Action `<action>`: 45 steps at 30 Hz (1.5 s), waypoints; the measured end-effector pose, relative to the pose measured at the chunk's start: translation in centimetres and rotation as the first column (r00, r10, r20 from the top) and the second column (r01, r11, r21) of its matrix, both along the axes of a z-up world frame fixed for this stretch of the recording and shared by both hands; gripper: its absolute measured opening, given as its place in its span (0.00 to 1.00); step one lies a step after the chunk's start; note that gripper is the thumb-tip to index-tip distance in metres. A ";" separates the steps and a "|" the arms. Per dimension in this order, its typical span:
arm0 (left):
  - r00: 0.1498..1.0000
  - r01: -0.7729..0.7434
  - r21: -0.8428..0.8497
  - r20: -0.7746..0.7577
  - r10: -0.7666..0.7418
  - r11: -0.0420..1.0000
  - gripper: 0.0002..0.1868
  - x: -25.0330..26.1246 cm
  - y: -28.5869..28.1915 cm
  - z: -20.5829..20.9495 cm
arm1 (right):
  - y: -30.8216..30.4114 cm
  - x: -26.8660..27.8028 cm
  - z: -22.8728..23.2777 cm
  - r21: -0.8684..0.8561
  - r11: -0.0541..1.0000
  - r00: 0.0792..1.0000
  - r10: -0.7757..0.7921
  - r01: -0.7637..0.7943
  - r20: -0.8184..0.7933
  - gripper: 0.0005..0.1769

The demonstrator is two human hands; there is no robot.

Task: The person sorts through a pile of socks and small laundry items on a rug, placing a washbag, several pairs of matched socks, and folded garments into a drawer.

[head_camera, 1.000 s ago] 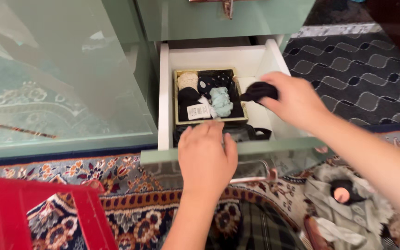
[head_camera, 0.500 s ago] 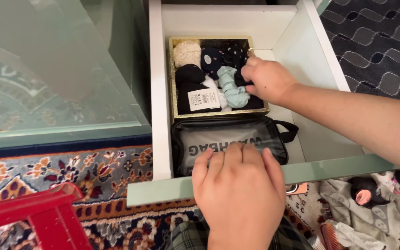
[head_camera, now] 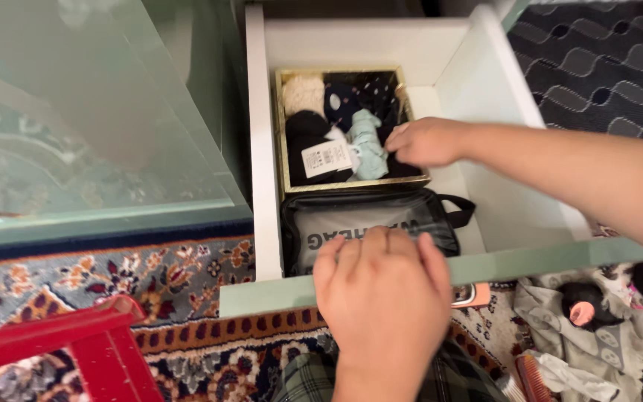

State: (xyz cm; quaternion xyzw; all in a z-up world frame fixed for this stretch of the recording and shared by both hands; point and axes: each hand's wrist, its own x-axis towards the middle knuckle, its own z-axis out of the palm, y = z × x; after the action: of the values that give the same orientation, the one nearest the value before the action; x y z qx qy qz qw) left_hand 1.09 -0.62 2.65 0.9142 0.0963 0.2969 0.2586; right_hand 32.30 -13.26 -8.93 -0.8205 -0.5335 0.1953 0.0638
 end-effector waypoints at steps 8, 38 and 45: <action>0.998 -0.006 0.245 -0.061 0.022 0.970 0.17 -0.4 0.3 1.5 | -13.5 -15.1 17.5 0.394 0.876 0.892 -0.387 0.277 0.234 0.29; 0.858 -0.264 -0.955 -0.169 -0.485 -0.134 0.10 -7.1 -25.7 -23.7 | -32.1 -43.9 -13.5 0.159 0.449 0.457 -0.889 0.879 -0.015 0.16; 0.875 -0.280 -0.945 -0.178 -0.451 -0.170 0.09 -7.1 -24.6 -22.8 | -41.4 -42.0 -9.5 0.657 -0.002 -0.084 -0.992 0.754 0.093 0.11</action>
State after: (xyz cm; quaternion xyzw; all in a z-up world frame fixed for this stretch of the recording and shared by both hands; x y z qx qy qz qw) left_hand -5.97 -25.20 -20.15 0.4278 0.2806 -0.1337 0.8488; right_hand -9.68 -54.66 -18.43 -0.9333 0.1532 -0.2645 0.1884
